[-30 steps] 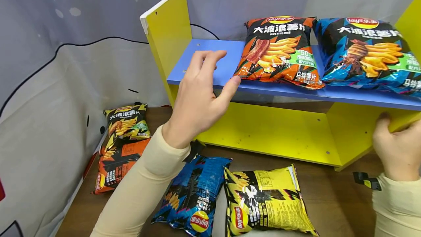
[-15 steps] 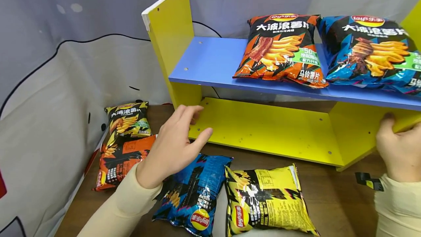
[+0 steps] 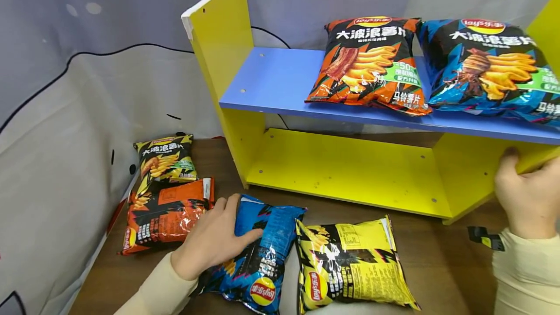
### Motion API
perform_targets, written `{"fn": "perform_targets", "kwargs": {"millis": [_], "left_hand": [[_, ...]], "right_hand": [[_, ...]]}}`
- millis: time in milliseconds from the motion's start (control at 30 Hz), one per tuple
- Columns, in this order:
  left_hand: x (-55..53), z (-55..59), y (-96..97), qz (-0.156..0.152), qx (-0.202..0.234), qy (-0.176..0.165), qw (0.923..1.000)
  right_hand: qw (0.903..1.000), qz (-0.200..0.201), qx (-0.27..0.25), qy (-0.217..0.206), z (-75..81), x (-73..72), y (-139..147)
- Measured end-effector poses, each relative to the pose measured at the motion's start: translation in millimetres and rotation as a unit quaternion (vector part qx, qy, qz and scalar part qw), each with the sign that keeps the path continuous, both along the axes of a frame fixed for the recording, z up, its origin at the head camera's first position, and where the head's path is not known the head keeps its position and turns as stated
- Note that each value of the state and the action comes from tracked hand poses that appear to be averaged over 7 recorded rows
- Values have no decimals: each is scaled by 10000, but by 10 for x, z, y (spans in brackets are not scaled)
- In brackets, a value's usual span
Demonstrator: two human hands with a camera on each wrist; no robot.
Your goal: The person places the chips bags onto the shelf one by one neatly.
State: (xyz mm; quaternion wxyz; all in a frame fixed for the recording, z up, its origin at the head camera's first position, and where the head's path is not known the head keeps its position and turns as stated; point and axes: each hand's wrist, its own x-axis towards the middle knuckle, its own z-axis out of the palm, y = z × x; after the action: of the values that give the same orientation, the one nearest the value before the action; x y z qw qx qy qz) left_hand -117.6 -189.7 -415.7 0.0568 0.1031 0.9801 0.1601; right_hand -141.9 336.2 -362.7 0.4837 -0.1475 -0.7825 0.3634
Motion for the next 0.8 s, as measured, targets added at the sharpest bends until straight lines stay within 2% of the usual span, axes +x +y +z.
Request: {"fn": "perform_targets", "kwargs": {"millis": [133,300,467,600,800], "left_hand": [[45,-107,-52,60,1,-431,9991],[52,-187,-60,202,254,-830,9960],[31,-269,-59,320,496,-979,9934],[33,-328,-73,367,856,-1064,9900],[77,-363,-64,570,1494,-1228,9795]], "right_hand": [[9996,122,138,227,-3,-14,11],[9989,6,364,289,8,-18,19],[9981,-19,498,364,27,-11,-3],[9965,78,643,532,66,11,-35],[9952,94,747,631,107,20,-54]]}}
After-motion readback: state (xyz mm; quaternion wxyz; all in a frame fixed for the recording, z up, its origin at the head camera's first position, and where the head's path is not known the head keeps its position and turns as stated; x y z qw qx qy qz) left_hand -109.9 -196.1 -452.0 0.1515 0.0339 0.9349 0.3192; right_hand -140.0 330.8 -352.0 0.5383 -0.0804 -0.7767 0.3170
